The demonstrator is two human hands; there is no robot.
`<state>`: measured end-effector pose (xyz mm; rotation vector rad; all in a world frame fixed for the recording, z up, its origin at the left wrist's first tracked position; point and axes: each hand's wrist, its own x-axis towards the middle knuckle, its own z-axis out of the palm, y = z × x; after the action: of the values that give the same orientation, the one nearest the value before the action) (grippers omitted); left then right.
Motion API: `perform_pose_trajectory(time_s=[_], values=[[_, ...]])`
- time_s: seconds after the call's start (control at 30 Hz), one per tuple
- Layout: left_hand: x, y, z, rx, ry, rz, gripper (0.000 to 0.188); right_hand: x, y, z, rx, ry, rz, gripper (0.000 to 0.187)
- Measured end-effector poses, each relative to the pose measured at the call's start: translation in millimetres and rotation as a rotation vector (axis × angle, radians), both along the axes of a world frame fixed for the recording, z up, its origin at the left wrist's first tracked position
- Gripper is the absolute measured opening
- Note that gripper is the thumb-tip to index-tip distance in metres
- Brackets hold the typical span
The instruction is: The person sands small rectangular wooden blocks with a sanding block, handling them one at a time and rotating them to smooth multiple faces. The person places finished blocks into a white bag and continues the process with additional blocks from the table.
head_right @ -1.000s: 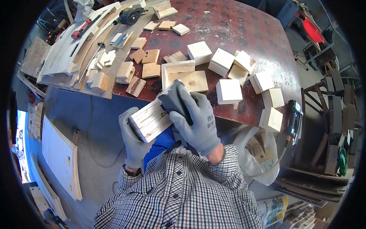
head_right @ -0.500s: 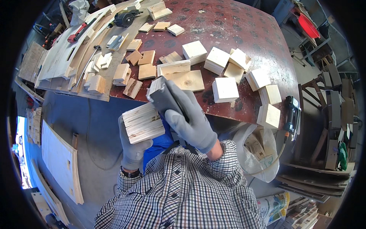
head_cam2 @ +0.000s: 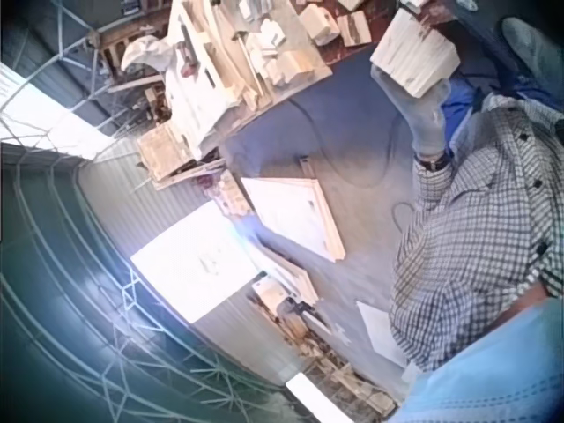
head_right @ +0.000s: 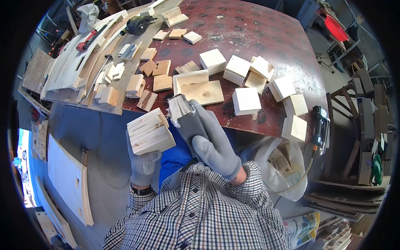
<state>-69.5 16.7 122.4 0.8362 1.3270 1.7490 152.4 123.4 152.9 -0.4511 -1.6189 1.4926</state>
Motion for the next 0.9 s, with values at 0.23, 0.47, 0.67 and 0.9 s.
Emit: perform_pose_trajectory(time_s=[0.23, 0.47, 0.67, 0.9], values=[[-13.6, -31.1, -43.3, 0.227, -0.649, -0.159, 0.100, -4.0, -12.5, -1.0, -0.266, 0.174, 0.009, 0.085], [-19.5, -27.0, -45.8, 0.498, -0.774, -0.398, 0.089, 9.5, -4.9, -3.7, -0.311, 0.075, -0.073, 0.083], [-14.5, -23.7, -38.7, 0.420, -0.773, -0.403, 0.091, 1.6, -3.9, 4.4, -0.082, -0.013, -0.091, 0.092], [0.9, -17.4, -33.4, 0.371, -0.831, -0.382, 0.103, -25.3, 4.7, 7.3, -0.042, -0.052, -0.096, 0.107]])
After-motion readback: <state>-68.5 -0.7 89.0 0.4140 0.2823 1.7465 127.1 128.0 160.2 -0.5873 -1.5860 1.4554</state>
